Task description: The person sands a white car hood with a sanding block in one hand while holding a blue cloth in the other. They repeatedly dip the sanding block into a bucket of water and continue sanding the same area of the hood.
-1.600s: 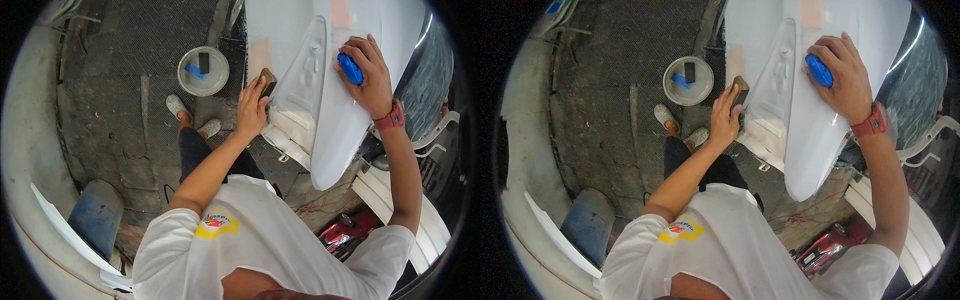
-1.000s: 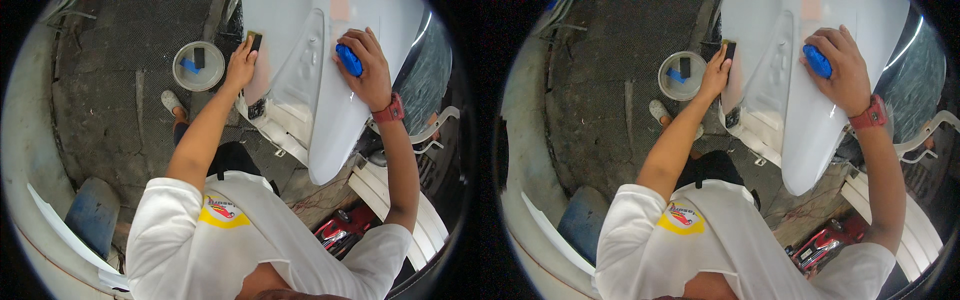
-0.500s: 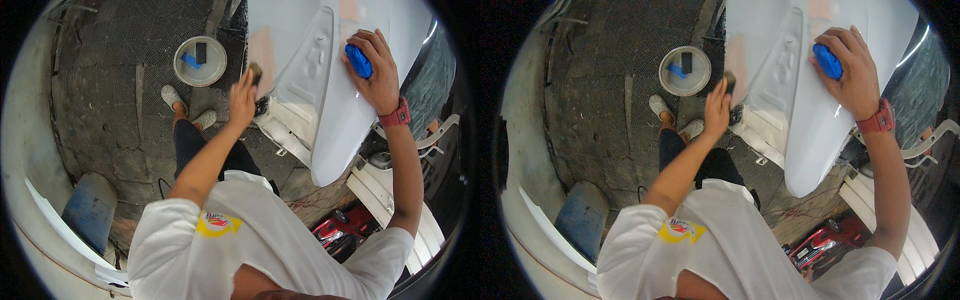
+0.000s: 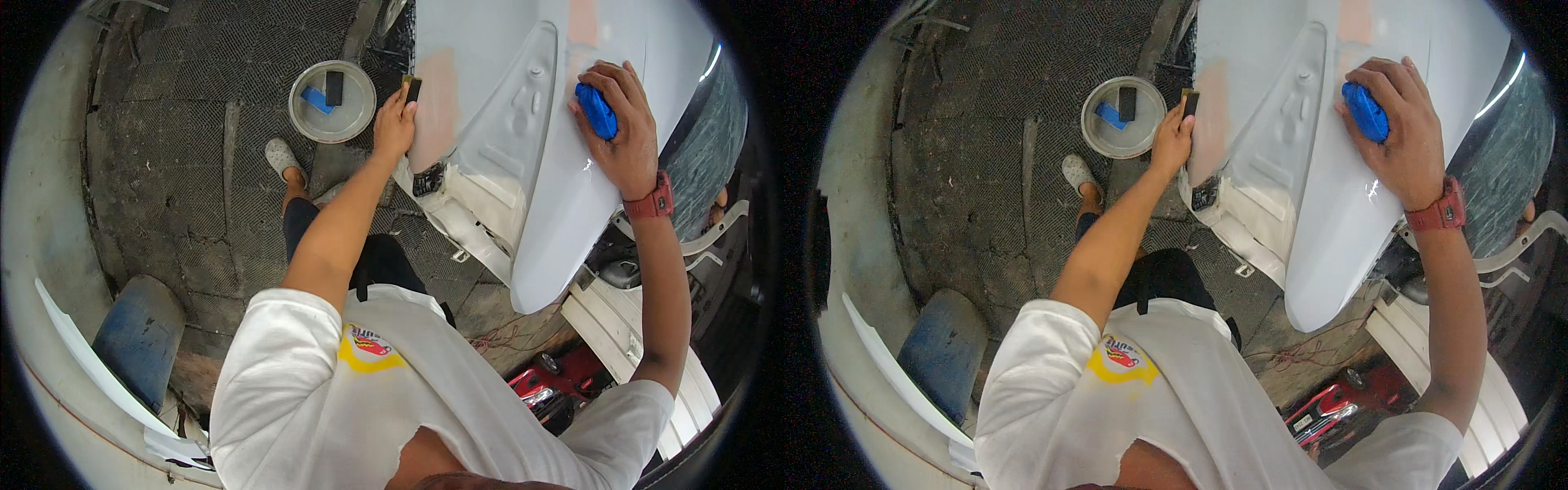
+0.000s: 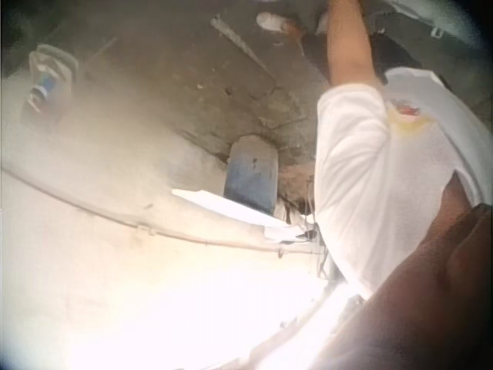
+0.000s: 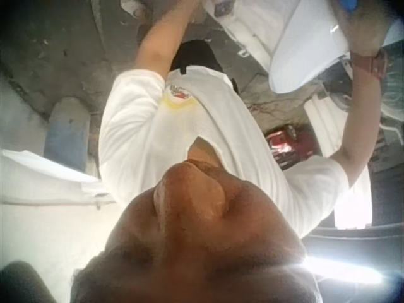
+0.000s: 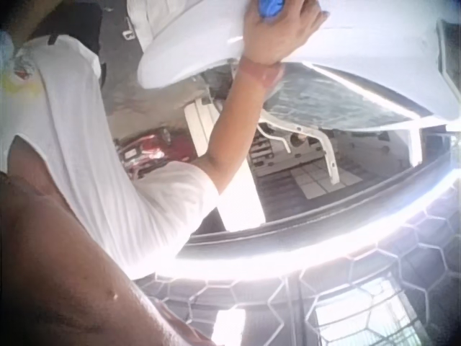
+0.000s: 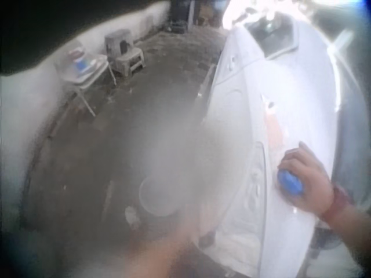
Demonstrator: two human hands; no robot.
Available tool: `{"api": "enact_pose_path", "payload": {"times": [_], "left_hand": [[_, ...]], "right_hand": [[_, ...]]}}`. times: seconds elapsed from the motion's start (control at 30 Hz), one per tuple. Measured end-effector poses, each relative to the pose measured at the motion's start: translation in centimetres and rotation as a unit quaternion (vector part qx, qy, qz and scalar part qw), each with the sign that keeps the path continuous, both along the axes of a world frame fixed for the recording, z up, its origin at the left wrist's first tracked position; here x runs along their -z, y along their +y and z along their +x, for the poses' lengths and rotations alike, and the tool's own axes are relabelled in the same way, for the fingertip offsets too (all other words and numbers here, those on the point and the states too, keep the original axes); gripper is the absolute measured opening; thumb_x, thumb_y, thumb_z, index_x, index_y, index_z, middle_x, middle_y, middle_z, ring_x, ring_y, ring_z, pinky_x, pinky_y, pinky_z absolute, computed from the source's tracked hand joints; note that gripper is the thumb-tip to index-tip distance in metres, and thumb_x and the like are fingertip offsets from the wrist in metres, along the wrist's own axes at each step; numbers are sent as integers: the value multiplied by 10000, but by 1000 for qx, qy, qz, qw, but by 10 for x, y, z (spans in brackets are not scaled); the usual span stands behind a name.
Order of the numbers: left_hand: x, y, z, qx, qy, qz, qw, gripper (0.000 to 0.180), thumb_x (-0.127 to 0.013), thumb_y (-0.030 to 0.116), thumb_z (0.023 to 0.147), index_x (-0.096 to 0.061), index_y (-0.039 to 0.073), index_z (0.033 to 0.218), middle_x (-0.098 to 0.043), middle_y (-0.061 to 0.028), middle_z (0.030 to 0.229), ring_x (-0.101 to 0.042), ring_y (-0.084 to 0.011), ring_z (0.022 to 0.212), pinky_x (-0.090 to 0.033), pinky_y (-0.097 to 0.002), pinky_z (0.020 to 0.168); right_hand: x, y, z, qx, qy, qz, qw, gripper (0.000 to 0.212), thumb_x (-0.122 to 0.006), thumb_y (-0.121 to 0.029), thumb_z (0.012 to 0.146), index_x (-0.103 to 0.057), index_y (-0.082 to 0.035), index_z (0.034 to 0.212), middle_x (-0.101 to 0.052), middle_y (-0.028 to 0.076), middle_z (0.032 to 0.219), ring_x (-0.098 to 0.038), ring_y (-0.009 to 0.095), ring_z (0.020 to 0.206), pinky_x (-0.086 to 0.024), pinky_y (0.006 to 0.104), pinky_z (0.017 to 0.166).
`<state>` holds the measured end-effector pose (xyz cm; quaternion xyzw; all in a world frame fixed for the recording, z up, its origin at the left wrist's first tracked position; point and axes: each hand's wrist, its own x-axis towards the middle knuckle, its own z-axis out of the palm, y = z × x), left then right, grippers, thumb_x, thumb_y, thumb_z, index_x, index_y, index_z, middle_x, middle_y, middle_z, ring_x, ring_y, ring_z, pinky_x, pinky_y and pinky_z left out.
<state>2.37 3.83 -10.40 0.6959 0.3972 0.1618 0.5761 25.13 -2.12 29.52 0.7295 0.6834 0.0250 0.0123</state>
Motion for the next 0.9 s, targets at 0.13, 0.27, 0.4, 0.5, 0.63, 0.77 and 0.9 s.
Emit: {"api": "enact_pose_path", "payload": {"times": [0.13,0.27,0.4,0.5,0.63,0.77,0.9], "left_hand": [[-28,-42,-33,17,-25,28,999,586,-572,307,1168,-485,117,1715,-603,-245,1623,-591,-441,1466,-446,-488,1240],[-39,-66,-55,37,-31,47,998,601,-572,319,1166,-468,86,1711,-587,-257,1634,-583,-442,1473,-454,-462,1240],[-11,26,23,10,-27,-5,1000,613,-614,247,1146,-455,122,1725,-559,-249,1663,-570,-433,1489,-448,-452,1250],[-24,33,26,9,-35,-34,999,614,-640,217,1126,-483,158,1717,-559,-248,1663,-564,-435,1496,-446,-454,1256],[-85,-49,-29,28,-85,31,996,663,-723,133,1060,-549,226,1694,-576,-231,1644,-566,-464,1470,-443,-521,1243],[-76,-12,7,2,-85,1,996,596,-678,195,1102,-558,203,1685,-586,-231,1633,-576,-451,1454,-443,-491,1240],[-55,30,46,-35,-83,-10,996,566,-667,198,1116,-565,168,1671,-603,-232,1622,-604,-433,1434,-466,-464,1220]], "right_hand": [[3,-10,1,21,0,-8,1000,316,-839,-157,941,-732,-73,1227,-730,137,1267,-702,412,1210,-437,594,1280],[3,-16,3,29,0,-11,1000,323,-848,-144,927,-729,-70,1219,-725,139,1278,-690,425,1221,-441,602,1270],[-2,3,-3,13,27,-3,1000,333,-858,-129,908,-727,-62,1207,-717,142,1258,-686,426,1215,-439,619,1261],[0,4,-5,12,31,-5,999,339,-862,-123,898,-726,-58,1202,-712,142,1237,-686,423,1214,-435,626,1259],[-2,-12,-4,39,34,-11,999,338,-860,-116,890,-723,-56,1193,-706,139,1226,-679,422,1225,-427,638,1256],[-9,-7,-6,35,45,4,998,325,-857,-113,883,-725,-62,1176,-700,140,1219,-676,419,1228,-419,649,1257],[-12,8,-6,24,51,-14,998,325,-852,-120,880,-722,-67,1174,-689,138,1193,-676,413,1215,-409,653,1262]]}}
